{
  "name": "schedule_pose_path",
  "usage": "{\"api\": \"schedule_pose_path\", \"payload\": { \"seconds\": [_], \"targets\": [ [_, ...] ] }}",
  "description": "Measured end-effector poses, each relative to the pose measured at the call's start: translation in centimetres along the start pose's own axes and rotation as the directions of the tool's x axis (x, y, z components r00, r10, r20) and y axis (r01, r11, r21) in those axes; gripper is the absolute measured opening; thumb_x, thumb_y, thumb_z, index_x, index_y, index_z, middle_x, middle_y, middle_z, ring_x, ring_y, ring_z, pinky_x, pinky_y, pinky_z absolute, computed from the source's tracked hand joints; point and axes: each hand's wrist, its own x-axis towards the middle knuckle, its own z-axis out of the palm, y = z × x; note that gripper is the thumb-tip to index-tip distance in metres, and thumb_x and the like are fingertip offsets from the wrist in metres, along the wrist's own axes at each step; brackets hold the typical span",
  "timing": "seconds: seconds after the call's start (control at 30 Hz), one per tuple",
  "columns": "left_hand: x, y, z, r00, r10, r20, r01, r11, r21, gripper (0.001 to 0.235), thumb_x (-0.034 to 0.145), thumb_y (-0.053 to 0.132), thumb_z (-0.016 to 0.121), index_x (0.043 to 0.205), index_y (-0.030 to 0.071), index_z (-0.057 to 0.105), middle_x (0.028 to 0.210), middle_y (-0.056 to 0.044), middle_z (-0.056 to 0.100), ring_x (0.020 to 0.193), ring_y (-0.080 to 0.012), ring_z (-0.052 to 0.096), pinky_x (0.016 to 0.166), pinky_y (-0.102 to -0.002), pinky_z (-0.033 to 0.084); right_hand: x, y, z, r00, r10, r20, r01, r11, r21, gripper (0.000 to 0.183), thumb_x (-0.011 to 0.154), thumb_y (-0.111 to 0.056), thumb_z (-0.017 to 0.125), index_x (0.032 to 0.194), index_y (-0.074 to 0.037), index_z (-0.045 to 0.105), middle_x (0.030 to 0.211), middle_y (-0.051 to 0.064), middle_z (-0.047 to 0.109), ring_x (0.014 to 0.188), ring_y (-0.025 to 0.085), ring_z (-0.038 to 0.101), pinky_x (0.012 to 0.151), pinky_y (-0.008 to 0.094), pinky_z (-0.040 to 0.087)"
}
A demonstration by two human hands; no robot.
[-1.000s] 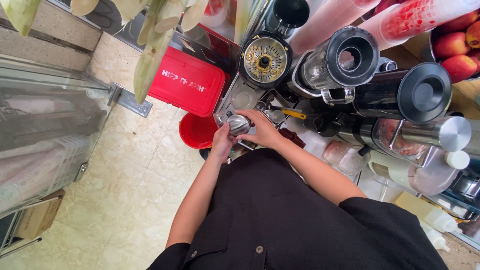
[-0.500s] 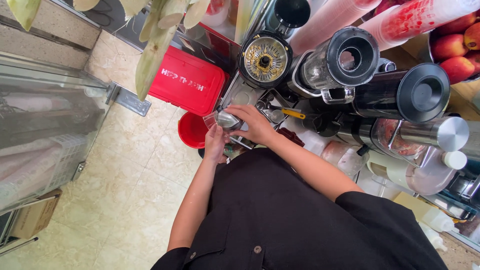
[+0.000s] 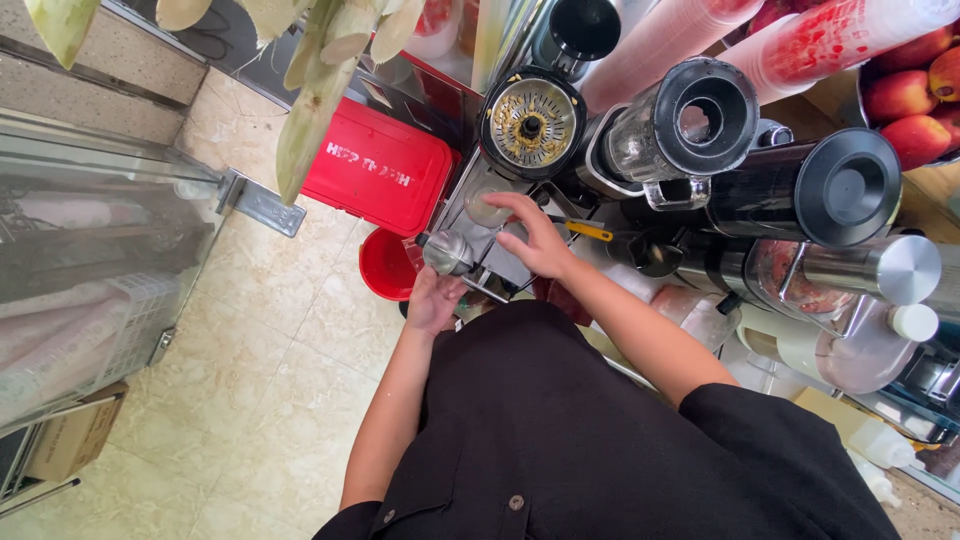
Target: Clean blender parts and components after use.
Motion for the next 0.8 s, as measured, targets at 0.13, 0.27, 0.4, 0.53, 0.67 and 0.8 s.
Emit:
{"api": "schedule_pose_path", "payload": {
  "seconds": [0.13, 0.27, 0.4, 0.53, 0.67, 0.8],
  "targets": [
    [0.8, -0.1, -3.1, 1.0, -0.021, 0.006, 0.021, 1.0, 0.023, 0.047, 0.101, 0.045, 0.065, 0.131, 0.009, 0.058, 0.114, -0.002, 0.066, 0.081, -0.0085, 0.049, 0.067, -0.024, 0.037, 0.2, -2.0, 0.2, 0.974, -0.163, 0.158, 0.186, 0.972, -0.143, 0.057, 0.09, -0.019, 0.072, 0.143, -0.008, 0.056, 0.148, 0.013, 0.055, 0.139, 0.032, 0.05, 0.114, 0.047, 0.04],
    [0.5, 0.3, -3.6, 0.999, 0.005, 0.053, -0.006, 0.999, 0.032, 0.043, 0.104, 0.043, 0.066, 0.128, 0.007, 0.06, 0.11, -0.001, 0.065, 0.082, -0.0116, 0.049, 0.069, -0.027, 0.037, 2.2, 1.2, -1.5, 0.969, -0.036, -0.244, -0.025, 0.97, -0.243, 0.029, 0.101, -0.011, 0.064, 0.129, -0.008, 0.063, 0.124, 0.011, 0.063, 0.11, 0.026, 0.061, 0.091, 0.036, 0.052],
    [-0.8, -0.3, -6.5, 0.997, 0.031, 0.064, -0.028, 0.999, -0.044, 0.039, 0.106, 0.041, 0.064, 0.129, 0.01, 0.06, 0.117, -0.001, 0.066, 0.088, -0.0131, 0.051, 0.073, -0.029, 0.038, 5.6, 1.1, -4.8, 0.882, 0.145, -0.448, -0.291, 0.916, -0.276, 0.025, 0.1, -0.01, 0.066, 0.126, -0.008, 0.063, 0.098, 0.006, 0.066, 0.078, 0.024, 0.063, 0.074, 0.037, 0.052],
    [-1.8, -0.2, -5.4, 0.996, 0.015, -0.085, -0.019, 0.998, -0.052, 0.036, 0.101, 0.039, 0.063, 0.128, 0.015, 0.059, 0.126, 0.001, 0.065, 0.097, -0.0109, 0.054, 0.071, -0.029, 0.038, 8.5, 6.6, -6.4, 0.864, 0.075, -0.498, -0.36, 0.783, -0.507, 0.028, 0.1, -0.009, 0.069, 0.126, -0.009, 0.06, 0.108, 0.009, 0.062, 0.098, 0.028, 0.065, 0.081, 0.042, 0.052],
    [-3.1, -1.1, -4.2, 0.994, 0.009, -0.107, -0.016, 0.998, -0.067, 0.043, 0.104, 0.045, 0.057, 0.134, 0.014, 0.058, 0.13, -0.003, 0.064, 0.097, -0.0142, 0.055, 0.071, -0.031, 0.039, 9.5, 9.9, -6.0, 0.793, 0.076, -0.604, -0.505, 0.637, -0.583, 0.047, 0.085, -0.007, 0.076, 0.125, -0.002, 0.053, 0.119, 0.018, 0.051, 0.113, 0.039, 0.051, 0.087, 0.045, 0.049],
    [-4.1, -2.0, -5.0, 0.998, -0.012, -0.064, 0.002, 0.988, -0.154, 0.046, 0.109, 0.046, 0.05, 0.14, 0.013, 0.055, 0.134, -0.006, 0.063, 0.1, -0.0155, 0.055, 0.074, -0.031, 0.039, 10.4, 11.7, -6.9, 0.785, 0.113, -0.609, -0.562, 0.543, -0.624, 0.039, 0.084, -0.003, 0.075, 0.117, -0.003, 0.054, 0.118, 0.016, 0.051, 0.113, 0.037, 0.052, 0.088, 0.043, 0.051]
  ]
}}
